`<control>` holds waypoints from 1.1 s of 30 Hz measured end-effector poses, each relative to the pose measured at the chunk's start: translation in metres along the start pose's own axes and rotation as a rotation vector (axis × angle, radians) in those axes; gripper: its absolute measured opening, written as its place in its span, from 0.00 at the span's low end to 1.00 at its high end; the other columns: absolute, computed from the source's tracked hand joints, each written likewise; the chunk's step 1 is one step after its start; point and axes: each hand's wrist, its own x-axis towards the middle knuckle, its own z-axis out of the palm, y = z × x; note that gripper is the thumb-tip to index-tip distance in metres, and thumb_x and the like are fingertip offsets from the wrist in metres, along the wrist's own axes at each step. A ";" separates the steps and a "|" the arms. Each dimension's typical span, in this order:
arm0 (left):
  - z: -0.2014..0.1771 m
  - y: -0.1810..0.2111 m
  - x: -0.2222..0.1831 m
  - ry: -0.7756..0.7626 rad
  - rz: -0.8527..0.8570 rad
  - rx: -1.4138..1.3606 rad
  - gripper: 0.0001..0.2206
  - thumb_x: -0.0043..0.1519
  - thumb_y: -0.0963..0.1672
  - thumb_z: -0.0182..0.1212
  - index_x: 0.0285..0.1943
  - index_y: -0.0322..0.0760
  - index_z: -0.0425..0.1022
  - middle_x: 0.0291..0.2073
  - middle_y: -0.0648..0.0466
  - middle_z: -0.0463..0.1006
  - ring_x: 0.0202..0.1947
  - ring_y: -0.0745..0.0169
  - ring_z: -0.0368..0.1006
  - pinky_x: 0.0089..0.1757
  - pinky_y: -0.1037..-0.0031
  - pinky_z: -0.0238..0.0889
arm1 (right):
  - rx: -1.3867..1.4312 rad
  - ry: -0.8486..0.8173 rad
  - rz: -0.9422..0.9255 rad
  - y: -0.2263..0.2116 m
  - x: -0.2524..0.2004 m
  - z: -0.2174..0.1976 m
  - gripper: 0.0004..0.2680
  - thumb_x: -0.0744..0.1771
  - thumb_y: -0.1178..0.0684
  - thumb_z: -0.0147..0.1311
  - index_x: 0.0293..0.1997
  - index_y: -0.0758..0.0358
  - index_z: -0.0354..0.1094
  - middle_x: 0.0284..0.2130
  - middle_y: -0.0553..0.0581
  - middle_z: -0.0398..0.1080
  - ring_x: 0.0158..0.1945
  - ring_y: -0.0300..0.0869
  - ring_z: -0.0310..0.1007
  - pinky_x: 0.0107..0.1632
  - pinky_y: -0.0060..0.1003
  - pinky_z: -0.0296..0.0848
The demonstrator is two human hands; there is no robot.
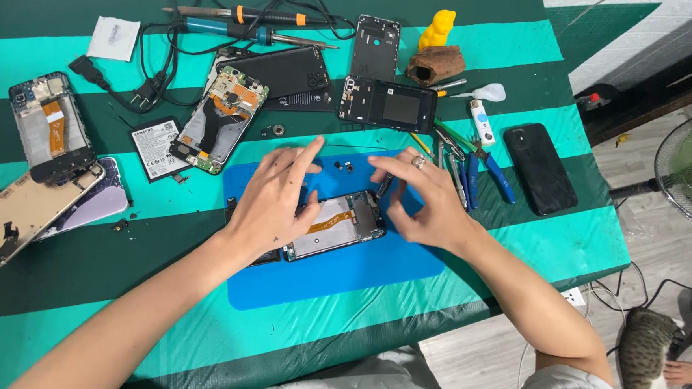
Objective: Disassembling and reassembling internal components of a mobile phone on a repair bench
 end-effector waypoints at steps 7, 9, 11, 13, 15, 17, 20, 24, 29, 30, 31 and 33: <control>-0.001 0.001 0.000 0.001 -0.002 0.000 0.33 0.57 0.39 0.59 0.75 0.25 0.60 0.42 0.45 0.82 0.54 0.45 0.73 0.58 0.52 0.64 | -0.038 0.003 -0.035 0.007 -0.003 0.000 0.19 0.63 0.67 0.59 0.62 0.64 0.71 0.38 0.60 0.76 0.34 0.54 0.72 0.32 0.43 0.75; -0.002 0.001 0.000 0.001 -0.003 -0.001 0.33 0.56 0.39 0.60 0.75 0.25 0.60 0.41 0.45 0.82 0.54 0.45 0.74 0.58 0.52 0.64 | 0.041 0.001 -0.017 0.005 -0.003 0.001 0.21 0.62 0.70 0.55 0.63 0.64 0.70 0.38 0.60 0.77 0.35 0.55 0.72 0.33 0.44 0.77; -0.002 0.001 0.000 -0.009 -0.010 -0.015 0.33 0.57 0.39 0.59 0.75 0.25 0.60 0.42 0.45 0.82 0.54 0.45 0.73 0.57 0.51 0.64 | -0.007 -0.010 -0.024 0.000 -0.001 -0.002 0.23 0.60 0.69 0.59 0.63 0.63 0.71 0.42 0.61 0.77 0.39 0.55 0.74 0.34 0.43 0.77; 0.001 -0.001 -0.001 -0.008 -0.012 -0.011 0.33 0.56 0.39 0.60 0.75 0.25 0.60 0.41 0.45 0.82 0.54 0.45 0.74 0.57 0.51 0.64 | -0.062 -0.003 -0.032 0.004 -0.002 -0.001 0.21 0.62 0.67 0.60 0.63 0.63 0.71 0.38 0.61 0.75 0.36 0.54 0.72 0.32 0.44 0.75; 0.000 0.000 -0.001 -0.008 -0.014 -0.008 0.33 0.56 0.39 0.60 0.75 0.25 0.60 0.41 0.45 0.82 0.54 0.45 0.74 0.58 0.52 0.64 | -0.116 0.005 -0.039 0.003 -0.002 -0.001 0.18 0.65 0.65 0.61 0.62 0.62 0.72 0.35 0.60 0.74 0.33 0.53 0.71 0.31 0.45 0.74; -0.003 0.003 0.002 0.016 -0.012 -0.018 0.32 0.56 0.38 0.60 0.74 0.25 0.61 0.40 0.46 0.82 0.53 0.45 0.74 0.58 0.53 0.64 | 0.043 -0.019 0.001 0.000 0.001 -0.002 0.22 0.61 0.69 0.55 0.62 0.63 0.71 0.36 0.61 0.75 0.35 0.56 0.73 0.35 0.45 0.78; 0.000 0.000 0.000 0.012 -0.014 -0.022 0.34 0.55 0.39 0.61 0.75 0.25 0.61 0.41 0.46 0.82 0.55 0.46 0.74 0.58 0.52 0.64 | -0.076 0.013 -0.066 0.001 -0.003 -0.004 0.17 0.63 0.62 0.62 0.59 0.61 0.74 0.39 0.62 0.74 0.38 0.58 0.73 0.38 0.50 0.76; 0.002 -0.001 0.000 0.003 0.012 -0.023 0.35 0.55 0.39 0.62 0.75 0.25 0.61 0.42 0.47 0.82 0.54 0.45 0.74 0.58 0.52 0.64 | -0.131 0.024 -0.056 0.001 -0.001 -0.005 0.13 0.67 0.61 0.60 0.59 0.60 0.75 0.33 0.61 0.72 0.34 0.57 0.71 0.36 0.49 0.75; -0.002 0.003 0.001 -0.025 -0.029 -0.004 0.35 0.55 0.39 0.60 0.76 0.25 0.59 0.42 0.46 0.82 0.55 0.42 0.74 0.58 0.49 0.64 | -0.122 0.033 -0.043 0.004 -0.008 -0.004 0.16 0.66 0.58 0.60 0.62 0.57 0.73 0.39 0.59 0.72 0.40 0.55 0.72 0.40 0.48 0.76; -0.001 0.003 0.002 -0.030 -0.020 -0.010 0.35 0.55 0.39 0.60 0.76 0.25 0.59 0.42 0.46 0.82 0.55 0.42 0.74 0.58 0.49 0.64 | -0.129 0.039 -0.036 0.005 -0.009 -0.004 0.16 0.66 0.58 0.60 0.62 0.57 0.73 0.39 0.59 0.72 0.40 0.55 0.72 0.40 0.48 0.76; 0.000 0.003 0.001 -0.033 -0.025 -0.004 0.35 0.55 0.39 0.60 0.76 0.25 0.58 0.43 0.46 0.82 0.55 0.42 0.74 0.58 0.49 0.64 | -0.110 0.038 -0.028 0.006 -0.009 -0.004 0.14 0.67 0.58 0.57 0.61 0.57 0.73 0.38 0.58 0.72 0.39 0.55 0.72 0.40 0.46 0.77; 0.001 0.003 0.001 -0.040 -0.030 0.004 0.35 0.55 0.39 0.60 0.76 0.24 0.58 0.44 0.45 0.82 0.56 0.41 0.73 0.58 0.48 0.64 | -0.088 0.039 -0.020 0.004 -0.007 -0.005 0.13 0.69 0.58 0.54 0.61 0.57 0.72 0.37 0.58 0.72 0.39 0.54 0.72 0.40 0.45 0.77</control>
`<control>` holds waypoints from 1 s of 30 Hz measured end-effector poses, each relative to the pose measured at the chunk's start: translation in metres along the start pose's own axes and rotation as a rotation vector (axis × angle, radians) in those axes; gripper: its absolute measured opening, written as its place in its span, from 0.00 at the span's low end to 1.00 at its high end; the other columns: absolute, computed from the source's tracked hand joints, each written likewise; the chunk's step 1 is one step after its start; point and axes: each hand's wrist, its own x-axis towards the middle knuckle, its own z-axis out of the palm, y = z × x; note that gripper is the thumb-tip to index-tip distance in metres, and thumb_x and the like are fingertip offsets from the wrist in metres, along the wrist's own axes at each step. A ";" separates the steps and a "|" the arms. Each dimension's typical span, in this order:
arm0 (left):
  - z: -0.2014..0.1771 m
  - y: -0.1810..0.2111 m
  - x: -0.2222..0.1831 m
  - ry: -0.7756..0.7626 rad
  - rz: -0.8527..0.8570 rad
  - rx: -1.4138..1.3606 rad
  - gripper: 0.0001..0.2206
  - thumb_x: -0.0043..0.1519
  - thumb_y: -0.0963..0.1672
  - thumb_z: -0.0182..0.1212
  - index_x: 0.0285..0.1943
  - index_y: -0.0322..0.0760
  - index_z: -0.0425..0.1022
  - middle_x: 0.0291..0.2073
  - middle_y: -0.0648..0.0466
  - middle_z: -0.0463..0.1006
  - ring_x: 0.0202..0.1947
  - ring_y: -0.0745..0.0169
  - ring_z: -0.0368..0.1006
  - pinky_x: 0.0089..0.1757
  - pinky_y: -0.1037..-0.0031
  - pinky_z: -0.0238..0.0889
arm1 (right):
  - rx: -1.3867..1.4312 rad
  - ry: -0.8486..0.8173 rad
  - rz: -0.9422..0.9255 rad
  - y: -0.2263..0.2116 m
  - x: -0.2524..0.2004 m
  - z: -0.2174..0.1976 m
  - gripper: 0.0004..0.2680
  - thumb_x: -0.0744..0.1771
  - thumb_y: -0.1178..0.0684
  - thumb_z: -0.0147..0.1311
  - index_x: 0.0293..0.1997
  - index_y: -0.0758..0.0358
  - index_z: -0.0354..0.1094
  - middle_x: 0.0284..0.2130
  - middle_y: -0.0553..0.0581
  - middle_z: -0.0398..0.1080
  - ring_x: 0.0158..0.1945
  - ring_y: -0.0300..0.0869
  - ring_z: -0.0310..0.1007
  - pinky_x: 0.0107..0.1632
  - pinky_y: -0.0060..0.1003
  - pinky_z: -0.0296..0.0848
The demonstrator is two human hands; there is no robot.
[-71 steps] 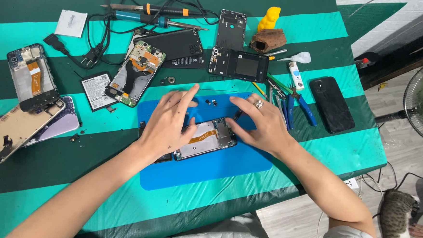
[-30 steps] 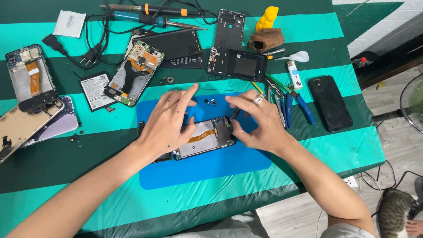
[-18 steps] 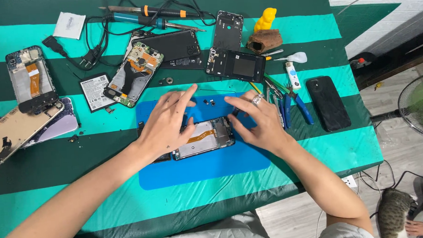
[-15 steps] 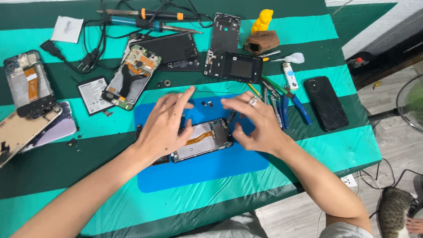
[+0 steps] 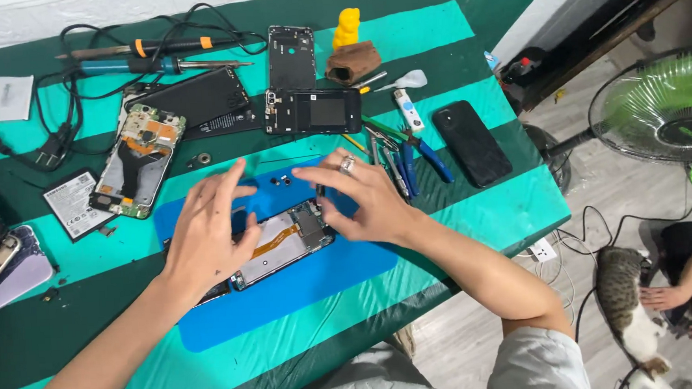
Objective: Disassembling and reassembling internal components of a mobile phone on a repair bench
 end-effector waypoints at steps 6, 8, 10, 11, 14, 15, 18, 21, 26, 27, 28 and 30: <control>0.002 -0.003 -0.003 0.020 -0.001 0.036 0.36 0.56 0.40 0.61 0.77 0.27 0.58 0.44 0.50 0.82 0.56 0.46 0.73 0.58 0.53 0.64 | -0.035 -0.030 0.007 0.001 -0.002 0.000 0.15 0.67 0.55 0.60 0.62 0.55 0.73 0.40 0.57 0.70 0.41 0.54 0.72 0.41 0.47 0.76; 0.000 0.000 -0.001 0.015 -0.005 0.006 0.35 0.56 0.40 0.60 0.77 0.26 0.58 0.44 0.48 0.82 0.56 0.44 0.74 0.57 0.50 0.65 | 0.068 -0.045 0.020 -0.003 0.002 -0.001 0.15 0.68 0.60 0.55 0.63 0.56 0.72 0.38 0.56 0.70 0.39 0.52 0.71 0.41 0.42 0.76; 0.000 0.000 -0.001 0.019 -0.012 -0.001 0.35 0.56 0.39 0.60 0.77 0.26 0.58 0.43 0.47 0.83 0.55 0.43 0.74 0.57 0.50 0.65 | 0.069 -0.061 0.022 -0.004 0.004 -0.003 0.18 0.66 0.62 0.56 0.64 0.56 0.72 0.40 0.58 0.71 0.40 0.54 0.71 0.41 0.45 0.77; 0.001 0.000 -0.001 0.020 -0.014 -0.013 0.35 0.56 0.39 0.60 0.76 0.25 0.58 0.43 0.46 0.83 0.55 0.42 0.74 0.57 0.49 0.65 | 0.065 -0.074 0.029 -0.004 0.004 -0.003 0.21 0.63 0.64 0.57 0.64 0.56 0.71 0.42 0.60 0.73 0.41 0.56 0.72 0.42 0.49 0.77; 0.002 -0.001 -0.001 0.024 -0.009 -0.007 0.35 0.56 0.39 0.61 0.76 0.26 0.58 0.43 0.47 0.83 0.55 0.43 0.75 0.57 0.49 0.65 | -0.021 -0.066 0.018 0.002 -0.003 -0.001 0.16 0.67 0.58 0.60 0.62 0.56 0.73 0.39 0.57 0.70 0.40 0.53 0.71 0.39 0.47 0.76; 0.002 -0.001 -0.001 0.025 -0.010 -0.006 0.35 0.56 0.39 0.61 0.76 0.26 0.58 0.43 0.47 0.83 0.55 0.43 0.75 0.57 0.49 0.65 | -0.020 -0.067 0.016 0.001 -0.001 -0.001 0.16 0.67 0.58 0.60 0.62 0.56 0.73 0.39 0.57 0.70 0.40 0.53 0.71 0.39 0.47 0.76; 0.001 -0.002 0.000 0.011 -0.008 -0.004 0.35 0.56 0.39 0.60 0.77 0.26 0.57 0.43 0.47 0.82 0.55 0.43 0.74 0.57 0.49 0.64 | 0.138 -0.040 0.036 -0.002 0.003 0.000 0.19 0.64 0.67 0.53 0.62 0.60 0.72 0.40 0.58 0.74 0.38 0.52 0.70 0.40 0.43 0.76; 0.001 -0.001 0.000 0.015 -0.011 -0.009 0.35 0.56 0.39 0.60 0.77 0.26 0.58 0.43 0.46 0.82 0.55 0.43 0.74 0.58 0.49 0.64 | 0.053 -0.051 0.026 -0.002 0.003 -0.003 0.20 0.63 0.65 0.57 0.62 0.58 0.73 0.43 0.59 0.72 0.41 0.55 0.72 0.39 0.47 0.77; 0.003 -0.004 -0.001 0.018 -0.010 0.000 0.35 0.57 0.39 0.60 0.77 0.28 0.58 0.43 0.47 0.82 0.55 0.45 0.74 0.58 0.51 0.64 | 0.131 -0.047 0.025 0.000 0.005 -0.003 0.22 0.60 0.68 0.53 0.62 0.61 0.72 0.40 0.59 0.75 0.41 0.56 0.72 0.40 0.45 0.77; 0.003 -0.004 -0.001 0.019 -0.012 0.002 0.35 0.57 0.39 0.60 0.77 0.28 0.58 0.43 0.47 0.82 0.55 0.45 0.74 0.58 0.51 0.64 | 0.133 -0.048 0.023 -0.001 0.006 -0.004 0.22 0.60 0.68 0.53 0.62 0.61 0.72 0.40 0.59 0.75 0.41 0.56 0.72 0.40 0.45 0.77; 0.002 -0.003 -0.001 0.016 -0.010 -0.003 0.34 0.56 0.39 0.60 0.77 0.27 0.59 0.43 0.47 0.82 0.55 0.45 0.74 0.58 0.51 0.64 | 0.068 -0.055 0.013 -0.003 0.006 -0.004 0.21 0.62 0.66 0.56 0.62 0.60 0.72 0.39 0.60 0.74 0.39 0.55 0.71 0.37 0.46 0.76; 0.001 -0.002 -0.001 0.013 -0.010 -0.007 0.34 0.56 0.39 0.60 0.76 0.27 0.59 0.43 0.47 0.82 0.56 0.45 0.74 0.58 0.51 0.64 | 0.005 -0.064 0.002 -0.003 0.006 -0.006 0.19 0.63 0.64 0.59 0.62 0.59 0.73 0.37 0.60 0.73 0.37 0.55 0.70 0.34 0.47 0.75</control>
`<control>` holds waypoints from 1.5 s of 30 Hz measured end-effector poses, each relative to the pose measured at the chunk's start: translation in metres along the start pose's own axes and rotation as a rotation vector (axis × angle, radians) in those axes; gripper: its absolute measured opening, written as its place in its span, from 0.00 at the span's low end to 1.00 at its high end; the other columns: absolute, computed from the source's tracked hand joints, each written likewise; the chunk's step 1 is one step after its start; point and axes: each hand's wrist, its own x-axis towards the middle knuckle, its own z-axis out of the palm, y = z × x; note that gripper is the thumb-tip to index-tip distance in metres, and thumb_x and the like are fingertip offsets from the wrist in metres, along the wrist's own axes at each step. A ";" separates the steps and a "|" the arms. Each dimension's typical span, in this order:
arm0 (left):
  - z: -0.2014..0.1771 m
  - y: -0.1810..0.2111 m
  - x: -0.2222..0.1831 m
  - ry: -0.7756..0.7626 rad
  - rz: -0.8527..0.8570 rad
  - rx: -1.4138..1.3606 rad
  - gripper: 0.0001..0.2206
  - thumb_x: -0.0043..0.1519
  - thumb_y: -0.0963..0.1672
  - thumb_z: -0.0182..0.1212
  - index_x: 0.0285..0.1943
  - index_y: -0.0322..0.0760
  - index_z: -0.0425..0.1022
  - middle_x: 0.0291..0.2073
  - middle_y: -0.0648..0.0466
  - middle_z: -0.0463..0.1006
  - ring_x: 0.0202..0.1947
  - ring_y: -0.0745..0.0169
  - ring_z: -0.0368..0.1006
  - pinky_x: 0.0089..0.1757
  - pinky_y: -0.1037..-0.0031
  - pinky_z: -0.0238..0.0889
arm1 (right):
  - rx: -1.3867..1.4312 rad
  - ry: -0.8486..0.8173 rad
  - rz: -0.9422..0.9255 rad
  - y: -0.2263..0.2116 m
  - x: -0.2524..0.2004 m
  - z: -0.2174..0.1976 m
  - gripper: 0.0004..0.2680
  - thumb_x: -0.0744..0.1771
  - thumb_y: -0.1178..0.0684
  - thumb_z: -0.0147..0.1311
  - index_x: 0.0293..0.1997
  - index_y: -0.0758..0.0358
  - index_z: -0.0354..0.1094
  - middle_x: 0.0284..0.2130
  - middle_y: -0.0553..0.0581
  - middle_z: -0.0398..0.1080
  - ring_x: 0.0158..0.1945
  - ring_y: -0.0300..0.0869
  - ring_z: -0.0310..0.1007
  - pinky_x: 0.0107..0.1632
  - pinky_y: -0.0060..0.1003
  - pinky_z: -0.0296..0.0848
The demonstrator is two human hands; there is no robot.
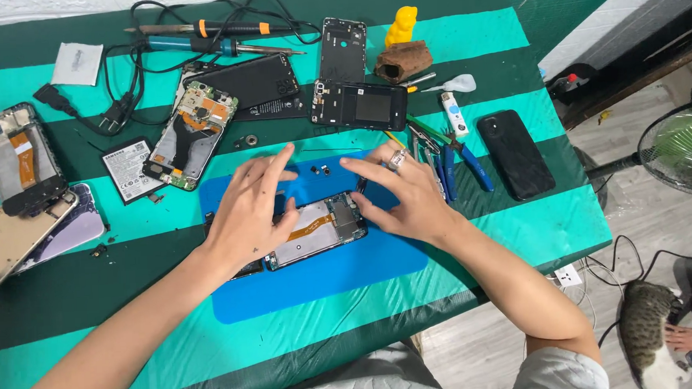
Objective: Disassembling and reassembling internal components of a mobile phone on a repair bench
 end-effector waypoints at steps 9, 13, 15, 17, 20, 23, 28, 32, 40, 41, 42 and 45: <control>0.002 -0.001 -0.001 0.016 -0.005 0.004 0.34 0.56 0.39 0.60 0.76 0.28 0.60 0.43 0.48 0.83 0.55 0.47 0.74 0.58 0.52 0.64 | -0.108 -0.035 0.041 0.006 -0.005 0.001 0.21 0.67 0.60 0.60 0.69 0.63 0.63 0.28 0.58 0.75 0.29 0.52 0.74 0.30 0.45 0.73; 0.002 -0.001 -0.001 0.022 0.011 -0.007 0.34 0.56 0.39 0.60 0.76 0.27 0.60 0.42 0.47 0.82 0.55 0.46 0.74 0.58 0.52 0.64 | -0.016 0.036 0.135 0.011 -0.013 0.003 0.20 0.68 0.60 0.60 0.69 0.64 0.61 0.33 0.64 0.78 0.32 0.54 0.78 0.35 0.45 0.77; 0.000 0.000 0.000 0.025 0.009 -0.007 0.34 0.56 0.39 0.60 0.76 0.27 0.60 0.42 0.47 0.82 0.55 0.47 0.74 0.58 0.52 0.64 | 0.029 0.062 0.158 0.014 -0.014 0.003 0.20 0.68 0.61 0.59 0.69 0.65 0.59 0.35 0.65 0.78 0.33 0.54 0.79 0.36 0.44 0.78; -0.001 0.001 0.000 0.027 0.006 -0.013 0.34 0.56 0.39 0.60 0.76 0.27 0.60 0.42 0.47 0.82 0.55 0.47 0.74 0.58 0.52 0.63 | 0.082 0.096 0.192 0.009 -0.011 0.002 0.17 0.69 0.62 0.59 0.65 0.66 0.61 0.36 0.65 0.78 0.34 0.53 0.81 0.35 0.42 0.79; -0.001 0.002 -0.001 0.025 -0.003 -0.012 0.34 0.56 0.39 0.61 0.76 0.27 0.59 0.42 0.46 0.82 0.56 0.46 0.74 0.58 0.52 0.63 | 0.136 0.112 0.218 0.019 -0.011 0.012 0.12 0.68 0.61 0.62 0.56 0.66 0.66 0.34 0.63 0.79 0.33 0.52 0.82 0.33 0.41 0.80; 0.000 0.000 -0.001 0.015 0.000 -0.005 0.34 0.56 0.39 0.60 0.76 0.27 0.59 0.43 0.46 0.82 0.55 0.46 0.73 0.58 0.52 0.63 | 0.171 0.132 0.279 0.027 -0.016 0.025 0.09 0.66 0.60 0.66 0.46 0.63 0.68 0.34 0.61 0.82 0.34 0.53 0.83 0.33 0.38 0.80; -0.001 0.001 0.000 0.030 0.021 0.006 0.33 0.56 0.39 0.60 0.75 0.27 0.60 0.43 0.46 0.82 0.54 0.46 0.74 0.58 0.53 0.64 | 0.217 0.136 0.348 0.026 -0.014 0.037 0.08 0.66 0.60 0.67 0.40 0.63 0.67 0.34 0.62 0.82 0.37 0.52 0.84 0.35 0.38 0.81; -0.004 0.004 0.001 0.024 0.018 -0.001 0.33 0.56 0.39 0.60 0.75 0.26 0.60 0.43 0.45 0.82 0.54 0.46 0.74 0.58 0.52 0.64 | 0.238 0.116 0.398 0.026 -0.013 0.041 0.08 0.66 0.61 0.67 0.39 0.62 0.67 0.34 0.62 0.82 0.38 0.52 0.85 0.35 0.38 0.81; -0.004 0.002 0.001 0.008 0.027 -0.020 0.33 0.56 0.38 0.59 0.76 0.26 0.59 0.42 0.46 0.83 0.56 0.46 0.74 0.58 0.52 0.63 | 0.232 0.108 0.419 0.022 -0.010 0.042 0.08 0.66 0.61 0.67 0.39 0.64 0.67 0.34 0.64 0.82 0.39 0.53 0.84 0.36 0.38 0.81; -0.004 0.002 0.001 -0.002 0.022 -0.021 0.33 0.56 0.38 0.59 0.75 0.25 0.59 0.41 0.46 0.83 0.55 0.46 0.74 0.59 0.52 0.63 | 0.233 0.106 0.424 0.022 -0.009 0.042 0.08 0.66 0.61 0.67 0.39 0.64 0.67 0.34 0.65 0.81 0.39 0.55 0.84 0.36 0.39 0.81; -0.004 0.002 0.001 -0.002 0.022 -0.021 0.33 0.56 0.38 0.59 0.75 0.25 0.59 0.41 0.46 0.83 0.55 0.46 0.74 0.59 0.52 0.63 | 0.233 0.106 0.425 0.022 -0.009 0.042 0.08 0.66 0.61 0.67 0.39 0.64 0.67 0.34 0.65 0.81 0.39 0.55 0.84 0.36 0.39 0.81; -0.003 0.001 0.000 0.002 0.036 -0.011 0.34 0.56 0.38 0.59 0.76 0.26 0.59 0.42 0.48 0.83 0.57 0.47 0.74 0.59 0.53 0.63 | 0.243 0.100 0.437 0.021 -0.011 0.043 0.07 0.66 0.61 0.66 0.39 0.63 0.67 0.35 0.64 0.82 0.40 0.53 0.84 0.37 0.39 0.81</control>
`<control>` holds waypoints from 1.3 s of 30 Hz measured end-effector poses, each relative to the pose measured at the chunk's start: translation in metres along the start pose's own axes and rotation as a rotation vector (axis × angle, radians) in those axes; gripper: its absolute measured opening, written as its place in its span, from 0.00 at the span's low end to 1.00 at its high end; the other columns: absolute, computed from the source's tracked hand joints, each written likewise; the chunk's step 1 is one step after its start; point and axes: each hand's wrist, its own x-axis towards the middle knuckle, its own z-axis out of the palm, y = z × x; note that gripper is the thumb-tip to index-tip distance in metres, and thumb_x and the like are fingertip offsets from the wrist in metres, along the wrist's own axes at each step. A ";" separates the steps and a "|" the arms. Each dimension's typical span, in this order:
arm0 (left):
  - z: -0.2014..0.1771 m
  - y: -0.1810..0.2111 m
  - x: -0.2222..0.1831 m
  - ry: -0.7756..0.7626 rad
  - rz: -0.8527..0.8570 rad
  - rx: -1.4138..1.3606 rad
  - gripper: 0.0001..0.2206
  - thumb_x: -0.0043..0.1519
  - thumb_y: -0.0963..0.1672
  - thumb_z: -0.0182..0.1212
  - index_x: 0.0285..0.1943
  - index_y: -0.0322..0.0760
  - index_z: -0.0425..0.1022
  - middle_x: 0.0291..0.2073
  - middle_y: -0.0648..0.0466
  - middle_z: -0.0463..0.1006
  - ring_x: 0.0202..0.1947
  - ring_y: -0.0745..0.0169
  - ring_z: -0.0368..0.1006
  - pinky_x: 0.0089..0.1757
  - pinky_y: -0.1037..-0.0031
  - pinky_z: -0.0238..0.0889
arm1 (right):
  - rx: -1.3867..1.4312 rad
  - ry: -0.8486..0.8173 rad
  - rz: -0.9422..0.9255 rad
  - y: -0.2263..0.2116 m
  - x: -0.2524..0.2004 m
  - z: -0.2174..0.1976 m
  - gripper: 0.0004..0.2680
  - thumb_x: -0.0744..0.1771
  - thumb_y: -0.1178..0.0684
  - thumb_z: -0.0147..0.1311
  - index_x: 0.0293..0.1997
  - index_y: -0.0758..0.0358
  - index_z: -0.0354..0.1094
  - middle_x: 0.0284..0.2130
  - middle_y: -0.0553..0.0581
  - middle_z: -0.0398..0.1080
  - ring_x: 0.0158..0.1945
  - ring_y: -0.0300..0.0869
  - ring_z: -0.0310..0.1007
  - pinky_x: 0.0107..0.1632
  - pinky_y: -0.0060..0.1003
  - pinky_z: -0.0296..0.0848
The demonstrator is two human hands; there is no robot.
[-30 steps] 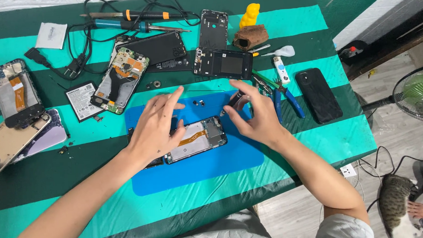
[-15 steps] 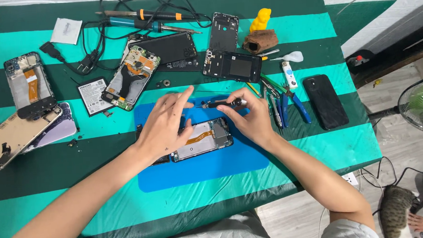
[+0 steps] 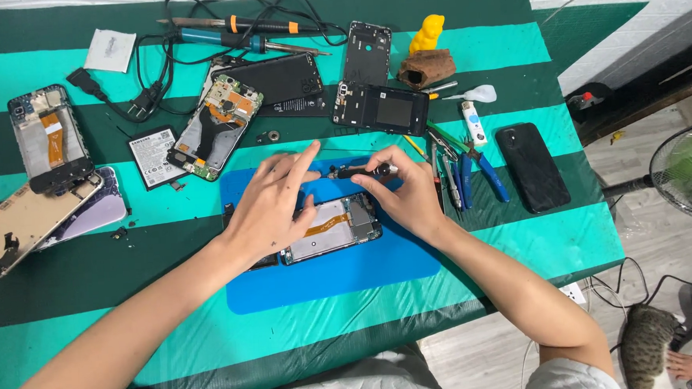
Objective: Disassembling and reassembling internal components of a mobile phone on a repair bench
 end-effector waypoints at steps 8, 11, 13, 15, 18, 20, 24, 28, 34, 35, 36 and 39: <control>0.000 0.001 0.001 0.023 0.009 0.010 0.33 0.57 0.39 0.58 0.76 0.27 0.60 0.41 0.50 0.84 0.56 0.47 0.74 0.59 0.53 0.63 | -0.024 -0.012 -0.003 -0.002 0.001 -0.003 0.08 0.66 0.60 0.66 0.40 0.62 0.67 0.35 0.65 0.81 0.40 0.55 0.84 0.37 0.39 0.82; 0.000 0.001 0.000 0.023 0.012 0.019 0.33 0.57 0.39 0.58 0.76 0.27 0.60 0.42 0.50 0.84 0.56 0.48 0.74 0.59 0.54 0.63 | -0.026 -0.020 0.000 -0.001 0.001 -0.005 0.07 0.67 0.60 0.66 0.40 0.63 0.67 0.36 0.65 0.81 0.41 0.55 0.84 0.36 0.41 0.82; 0.001 -0.001 0.000 0.029 0.020 0.020 0.33 0.57 0.39 0.59 0.76 0.27 0.61 0.41 0.49 0.84 0.55 0.48 0.74 0.58 0.54 0.63 | -0.024 0.003 -0.020 0.000 0.002 -0.009 0.08 0.66 0.61 0.67 0.41 0.62 0.67 0.34 0.65 0.81 0.38 0.53 0.84 0.35 0.40 0.81; 0.001 -0.001 0.000 0.034 0.026 0.020 0.33 0.57 0.39 0.59 0.75 0.27 0.61 0.41 0.49 0.84 0.55 0.47 0.74 0.58 0.55 0.64 | -0.021 0.025 -0.039 0.000 0.003 -0.013 0.09 0.65 0.61 0.68 0.41 0.62 0.67 0.33 0.64 0.81 0.36 0.51 0.84 0.33 0.39 0.80; 0.001 0.000 0.000 0.028 0.026 0.032 0.32 0.57 0.39 0.58 0.75 0.27 0.62 0.41 0.49 0.84 0.55 0.48 0.74 0.57 0.55 0.64 | -0.045 0.091 -0.063 -0.002 0.002 -0.023 0.10 0.66 0.61 0.67 0.45 0.62 0.65 0.34 0.63 0.81 0.35 0.50 0.84 0.33 0.37 0.80; 0.001 0.000 -0.001 0.029 0.018 0.025 0.32 0.57 0.39 0.58 0.75 0.27 0.62 0.42 0.48 0.84 0.56 0.47 0.74 0.57 0.55 0.65 | -0.074 0.112 -0.101 -0.002 0.002 -0.034 0.13 0.68 0.65 0.61 0.55 0.66 0.58 0.37 0.71 0.76 0.36 0.57 0.81 0.33 0.46 0.80; 0.002 -0.002 -0.001 0.030 0.016 0.019 0.32 0.58 0.39 0.58 0.75 0.27 0.61 0.42 0.47 0.84 0.56 0.46 0.74 0.57 0.54 0.65 | -0.064 0.097 -0.080 -0.006 0.002 -0.041 0.15 0.69 0.67 0.52 0.62 0.71 0.52 0.36 0.73 0.72 0.35 0.60 0.77 0.34 0.48 0.80; 0.002 -0.001 0.000 0.062 0.029 0.013 0.31 0.57 0.39 0.58 0.74 0.27 0.63 0.42 0.47 0.84 0.55 0.45 0.74 0.56 0.55 0.66 | -0.098 0.039 -0.045 -0.003 0.001 -0.041 0.17 0.67 0.69 0.52 0.64 0.71 0.57 0.29 0.68 0.71 0.30 0.56 0.77 0.32 0.47 0.79; 0.007 -0.005 -0.002 0.092 0.058 0.008 0.31 0.57 0.39 0.59 0.74 0.29 0.65 0.43 0.49 0.84 0.58 0.47 0.73 0.57 0.56 0.66 | -0.111 0.017 -0.016 -0.004 0.002 -0.040 0.19 0.65 0.71 0.54 0.64 0.72 0.63 0.22 0.62 0.66 0.29 0.56 0.78 0.34 0.49 0.81; 0.008 -0.006 -0.003 0.098 0.065 0.000 0.31 0.57 0.39 0.59 0.74 0.30 0.65 0.44 0.50 0.83 0.59 0.48 0.73 0.57 0.55 0.65 | -0.112 0.016 -0.009 -0.006 0.002 -0.040 0.19 0.65 0.71 0.54 0.63 0.72 0.63 0.22 0.61 0.65 0.29 0.56 0.77 0.34 0.49 0.81; 0.007 -0.005 -0.003 0.099 0.061 0.001 0.31 0.57 0.39 0.59 0.74 0.30 0.65 0.44 0.50 0.83 0.59 0.48 0.73 0.57 0.55 0.65 | -0.111 0.012 -0.009 -0.007 0.002 -0.040 0.19 0.65 0.71 0.54 0.63 0.72 0.63 0.22 0.61 0.65 0.29 0.56 0.77 0.34 0.49 0.81; 0.004 -0.003 0.000 0.099 0.065 -0.015 0.26 0.57 0.38 0.59 0.69 0.32 0.70 0.43 0.48 0.82 0.58 0.47 0.74 0.57 0.55 0.65 | -0.124 0.001 -0.004 -0.012 0.003 -0.042 0.19 0.64 0.72 0.53 0.63 0.71 0.64 0.20 0.62 0.64 0.23 0.54 0.75 0.28 0.44 0.76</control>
